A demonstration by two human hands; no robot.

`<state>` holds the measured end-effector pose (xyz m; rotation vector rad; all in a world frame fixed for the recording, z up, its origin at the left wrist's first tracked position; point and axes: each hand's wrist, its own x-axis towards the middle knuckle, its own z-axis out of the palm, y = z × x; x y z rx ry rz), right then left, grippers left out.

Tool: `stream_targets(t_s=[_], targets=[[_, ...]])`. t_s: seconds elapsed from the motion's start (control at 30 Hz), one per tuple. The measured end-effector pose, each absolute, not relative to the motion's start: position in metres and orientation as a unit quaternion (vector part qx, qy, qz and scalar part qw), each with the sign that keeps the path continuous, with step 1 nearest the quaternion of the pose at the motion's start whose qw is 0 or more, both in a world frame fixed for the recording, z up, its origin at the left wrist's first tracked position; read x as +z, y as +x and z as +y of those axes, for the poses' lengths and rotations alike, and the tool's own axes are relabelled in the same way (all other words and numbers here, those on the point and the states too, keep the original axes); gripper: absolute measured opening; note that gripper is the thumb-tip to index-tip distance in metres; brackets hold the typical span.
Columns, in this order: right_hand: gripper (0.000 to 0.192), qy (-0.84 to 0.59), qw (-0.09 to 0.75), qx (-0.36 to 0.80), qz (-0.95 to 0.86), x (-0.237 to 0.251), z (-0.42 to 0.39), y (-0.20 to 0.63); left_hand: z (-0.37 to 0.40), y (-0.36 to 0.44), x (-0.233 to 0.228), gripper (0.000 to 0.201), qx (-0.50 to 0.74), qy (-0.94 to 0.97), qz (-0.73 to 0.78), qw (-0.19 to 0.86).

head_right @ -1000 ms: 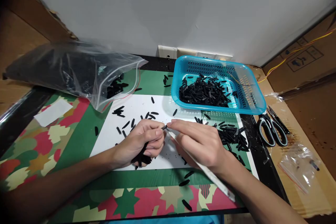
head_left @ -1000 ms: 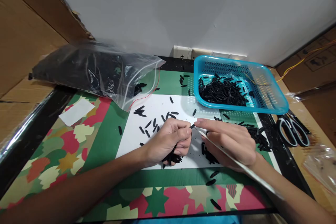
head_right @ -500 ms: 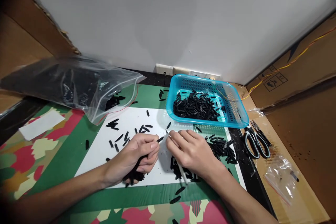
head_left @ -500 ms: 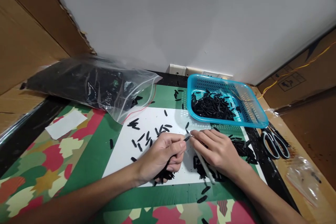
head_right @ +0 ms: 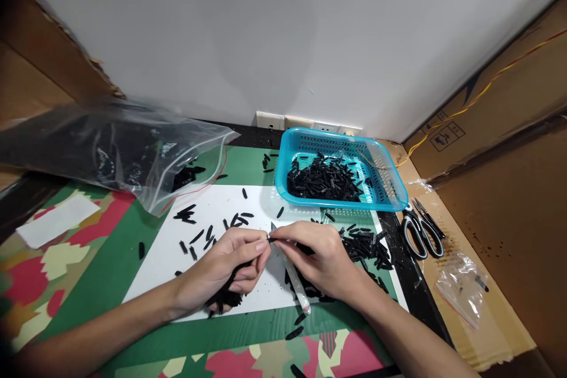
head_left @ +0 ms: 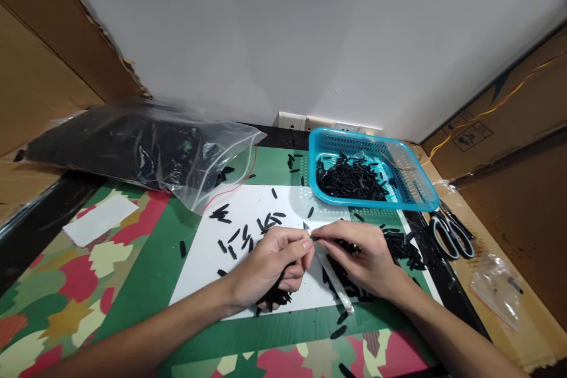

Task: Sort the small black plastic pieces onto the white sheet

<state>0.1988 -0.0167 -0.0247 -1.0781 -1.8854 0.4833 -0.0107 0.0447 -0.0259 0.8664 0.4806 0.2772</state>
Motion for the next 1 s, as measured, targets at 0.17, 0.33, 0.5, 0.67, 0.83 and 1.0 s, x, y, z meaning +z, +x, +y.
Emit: stream_targets(t_s=[0.17, 0.33, 0.5, 0.67, 0.83, 1.0], targets=[[0.013, -0.465, 0.457, 0.219, -0.726, -0.0204, -0.0171, 0.1979, 0.0436, -0.0091, -0.0233, 0.039, 0.138, 0.404, 0.226, 0.876], [0.009, -0.485, 0.462, 0.247, -0.7, -0.0182, -0.017, 0.1969, 0.0426, -0.0088, -0.0241, 0.037, 0.149, 0.392, 0.224, 0.88], [0.006, -0.494, 0.475, 0.287, -0.669, -0.018, -0.0168, 0.1955, 0.0425, -0.0089, -0.0264, 0.032, 0.159, 0.369, 0.22, 0.889], [0.006, -0.495, 0.47, 0.318, -0.658, -0.0167, -0.0177, 0.1948, 0.0419, -0.0081, -0.0243, 0.034, 0.163, 0.352, 0.223, 0.895], [0.009, -0.491, 0.477, 0.34, -0.645, -0.0165, -0.0183, 0.1949, 0.0413, -0.0072, -0.0214, 0.034, 0.167, 0.343, 0.231, 0.895], [0.011, -0.487, 0.483, 0.329, -0.649, -0.0191, -0.0176, 0.1964, 0.0417, -0.0062, -0.0203, 0.034, 0.169, 0.343, 0.225, 0.896]])
